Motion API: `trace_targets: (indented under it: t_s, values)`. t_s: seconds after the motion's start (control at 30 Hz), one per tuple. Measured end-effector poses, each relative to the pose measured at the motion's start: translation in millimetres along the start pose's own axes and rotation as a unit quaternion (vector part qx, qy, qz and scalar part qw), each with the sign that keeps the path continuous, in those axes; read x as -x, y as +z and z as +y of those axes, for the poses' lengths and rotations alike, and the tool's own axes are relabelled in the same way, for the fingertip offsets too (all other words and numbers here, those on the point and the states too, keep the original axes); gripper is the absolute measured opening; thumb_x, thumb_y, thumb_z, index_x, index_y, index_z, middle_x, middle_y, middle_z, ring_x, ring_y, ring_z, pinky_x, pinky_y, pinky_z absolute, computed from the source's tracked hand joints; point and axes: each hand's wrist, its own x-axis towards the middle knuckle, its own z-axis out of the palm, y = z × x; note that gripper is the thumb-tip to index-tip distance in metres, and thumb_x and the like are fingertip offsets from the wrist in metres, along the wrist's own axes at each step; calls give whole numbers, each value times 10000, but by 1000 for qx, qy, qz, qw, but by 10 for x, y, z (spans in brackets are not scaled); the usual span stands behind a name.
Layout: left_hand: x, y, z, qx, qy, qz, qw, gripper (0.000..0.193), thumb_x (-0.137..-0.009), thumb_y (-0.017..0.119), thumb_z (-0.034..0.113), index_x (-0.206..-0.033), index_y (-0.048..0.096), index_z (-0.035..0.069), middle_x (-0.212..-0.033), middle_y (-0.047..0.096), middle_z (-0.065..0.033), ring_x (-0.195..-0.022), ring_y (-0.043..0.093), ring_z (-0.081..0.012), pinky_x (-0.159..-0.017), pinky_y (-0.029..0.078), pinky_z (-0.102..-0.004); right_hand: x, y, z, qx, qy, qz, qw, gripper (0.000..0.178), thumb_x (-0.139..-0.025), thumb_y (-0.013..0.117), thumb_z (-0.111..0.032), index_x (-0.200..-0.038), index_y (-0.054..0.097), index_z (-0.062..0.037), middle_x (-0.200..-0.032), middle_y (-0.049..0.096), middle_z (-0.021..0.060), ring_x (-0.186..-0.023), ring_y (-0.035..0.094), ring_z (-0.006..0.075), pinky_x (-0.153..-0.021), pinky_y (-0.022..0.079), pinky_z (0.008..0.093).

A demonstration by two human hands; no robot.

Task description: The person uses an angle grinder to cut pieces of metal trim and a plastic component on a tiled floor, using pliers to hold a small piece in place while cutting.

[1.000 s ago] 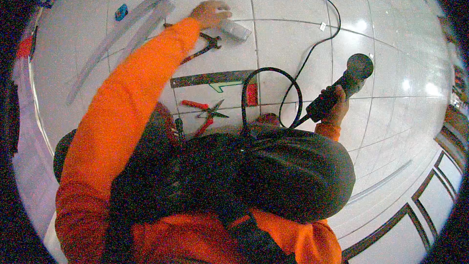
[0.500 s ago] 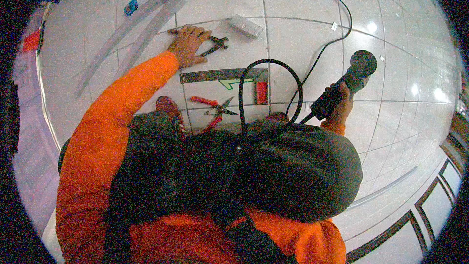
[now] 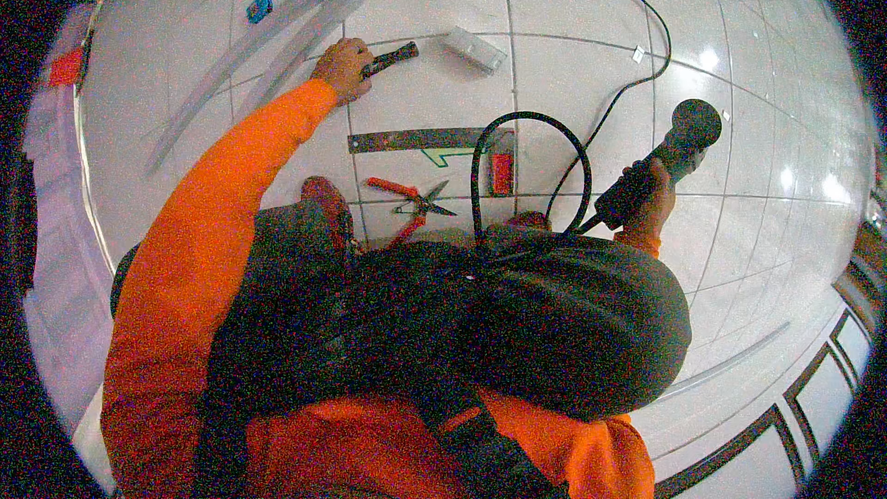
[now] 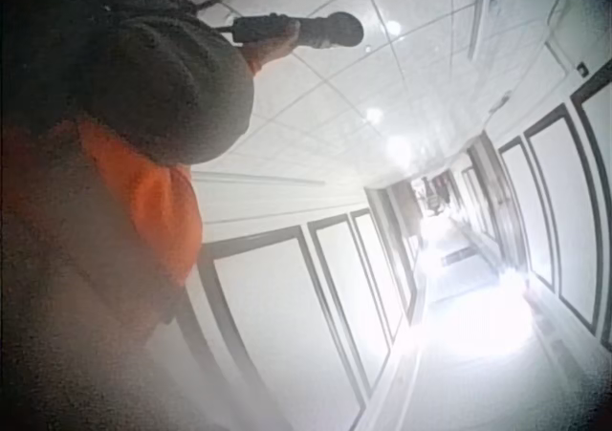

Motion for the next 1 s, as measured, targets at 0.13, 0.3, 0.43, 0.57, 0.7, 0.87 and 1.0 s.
trace_targets:
  t_s: [0.13,0.3,0.43,0.57,0.7,0.87,1.0]
  values:
    - [-89,-19,-120,39,14,-31,999,282,-819,665,269,-1011,606,69,-991,615,-188,-977,600,-376,-858,493,-490,113,60,-112,19,-10,-23,1000,414,-804,711,-412,-879,625,-14,-698,630,98,-594,616,217,-575,519,348]
    - [-375,-358,16,109,-74,-114,985,255,-867,621,271,-990,590,50,-957,627,-224,-902,636,-388,-787,512,-482,155,-53,-251,21,-25,-13,999,420,-808,710,-406,-900,621,-6,-741,642,105,-628,626,219,-605,532,350]
    - [-173,285,111,103,-148,10,984,369,-751,736,300,-971,630,24,-1169,590,-226,-1101,570,-391,-921,474,-473,96,-79,-325,17,-27,-25,999,421,-808,711,-401,-909,620,-2,-760,647,109,-640,630,221,-617,537,352]
    - [32,103,558,45,-125,11,991,293,-735,716,230,-973,695,61,-1386,464,-186,-1283,443,-370,-1070,365,-509,62,-240,-346,9,-34,-20,999,400,-841,684,-383,-952,617,-4,-793,652,125,-661,638,249,-612,544,366]
    - [-211,53,250,7,-29,-9,1000,257,-785,594,59,-1019,698,75,-1395,449,-166,-1163,557,-382,-981,467,-488,-16,-296,-351,3,-33,-13,999,378,-868,666,-373,-982,614,-16,-823,656,130,-678,645,273,-611,553,380]
    - [-293,-7,283,65,-91,-16,994,235,-834,584,103,-1034,708,93,-1292,513,-140,-1124,564,-360,-950,479,-473,99,-263,-363,7,-8,-21,1000,411,-833,697,-383,-963,612,-3,-813,657,123,-683,645,252,-631,549,366]
    - [-298,-34,463,12,-181,-25,983,304,-838,625,293,-1061,720,111,-1277,515,-160,-1083,590,-374,-926,492,-489,151,-219,-394,8,5,-33,999,438,-804,721,-391,-948,611,8,-805,658,117,-688,644,235,-647,545,355]
